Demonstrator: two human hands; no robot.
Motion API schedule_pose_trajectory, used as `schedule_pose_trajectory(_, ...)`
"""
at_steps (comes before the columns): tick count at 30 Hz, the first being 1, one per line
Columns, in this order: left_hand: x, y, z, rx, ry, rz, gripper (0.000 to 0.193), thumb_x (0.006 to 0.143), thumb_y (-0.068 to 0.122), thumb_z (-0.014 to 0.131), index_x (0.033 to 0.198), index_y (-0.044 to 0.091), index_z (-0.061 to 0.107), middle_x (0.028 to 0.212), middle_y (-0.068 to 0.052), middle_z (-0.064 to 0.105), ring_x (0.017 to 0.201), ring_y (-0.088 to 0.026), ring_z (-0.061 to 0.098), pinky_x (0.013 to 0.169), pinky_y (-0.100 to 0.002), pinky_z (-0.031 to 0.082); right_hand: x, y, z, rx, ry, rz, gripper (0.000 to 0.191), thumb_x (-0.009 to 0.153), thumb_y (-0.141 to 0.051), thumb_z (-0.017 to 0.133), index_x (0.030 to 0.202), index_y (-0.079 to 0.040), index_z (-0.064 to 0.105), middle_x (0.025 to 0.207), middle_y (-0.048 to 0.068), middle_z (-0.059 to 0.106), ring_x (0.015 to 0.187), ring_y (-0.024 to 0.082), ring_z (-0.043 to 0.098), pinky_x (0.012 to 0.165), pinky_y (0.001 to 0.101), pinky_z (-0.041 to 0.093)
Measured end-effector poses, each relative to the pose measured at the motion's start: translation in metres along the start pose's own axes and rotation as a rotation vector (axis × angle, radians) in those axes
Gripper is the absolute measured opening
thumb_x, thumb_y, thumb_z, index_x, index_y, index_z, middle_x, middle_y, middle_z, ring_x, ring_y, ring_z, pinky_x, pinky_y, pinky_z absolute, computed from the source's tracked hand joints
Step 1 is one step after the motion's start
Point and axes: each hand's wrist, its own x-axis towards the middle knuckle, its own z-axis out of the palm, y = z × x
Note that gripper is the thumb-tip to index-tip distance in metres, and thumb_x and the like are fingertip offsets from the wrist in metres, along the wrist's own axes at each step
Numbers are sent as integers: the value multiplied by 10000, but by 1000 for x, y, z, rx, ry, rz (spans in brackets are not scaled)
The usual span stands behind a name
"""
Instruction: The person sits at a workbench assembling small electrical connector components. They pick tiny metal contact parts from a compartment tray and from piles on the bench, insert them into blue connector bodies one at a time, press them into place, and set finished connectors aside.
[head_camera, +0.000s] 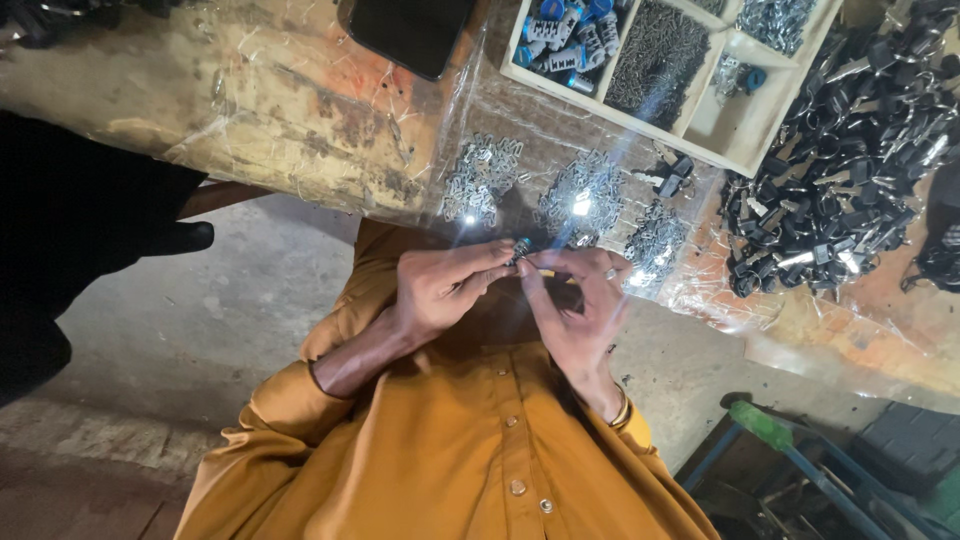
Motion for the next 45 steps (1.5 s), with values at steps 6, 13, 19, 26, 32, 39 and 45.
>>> schedule_pose_trajectory(6,2,-1,-11,35,-3,27,290,875,-23,814,1154,32,754,1183,-99,756,925,-179,789,681,-255,644,13,4,-9,-238,-151,-52,237,865,-171,897,1086,-228,832,1062,-15,656,1071,181,522,955,371,392)
schedule_pose_trajectory(13,0,3,-21,-256,32,-201,227,948,-110,710,1162,-37,723,1227,-185,739,970,-229,801,624,-230,631,19,-3,-7,-338,-83,-252,330,814,-231,907,1112,-211,768,1362,36,590,1268,290,464,1083,501,277)
schedule_pose_trajectory(19,-1,1,-14,-315,12,-236,203,955,-87,710,1153,-44,723,1233,-196,733,991,-242,795,625,-224,633,10,5,-12,-366,-137,-281,326,791,-112,895,1073,-225,776,1327,-66,623,1249,260,516,1110,476,300)
schedule_pose_trajectory(26,-1,5,-12,-294,-3,-272,191,959,-74,707,1148,-49,725,1224,-188,741,1012,-250,792,627,-228,647,8,12,-9,-291,-40,-318,314,780,-118,921,1050,-201,783,1281,-44,648,1168,241,552,1037,446,301)
schedule_pose_trajectory(32,1,5,-8,-245,-16,-226,214,949,-60,734,1161,-34,729,1227,-167,745,964,-208,801,641,-233,645,6,11,-13,-71,-62,-131,209,842,-79,868,1028,-120,782,1054,0,744,1001,204,662,1023,374,365)
schedule_pose_trajectory(39,3,8,-4,-95,17,-114,250,915,-35,781,1157,17,739,1190,-113,760,905,-169,798,682,-247,654,3,2,-4,172,-81,62,156,927,-54,810,1064,-56,736,1038,43,751,939,134,686,846,257,550)
schedule_pose_trajectory(45,5,4,-12,220,-46,233,287,848,-23,825,1122,42,767,1138,-92,775,869,-181,794,656,-278,617,6,11,-8,36,-171,59,217,887,-110,866,1033,-62,712,952,24,749,786,76,687,742,237,517)
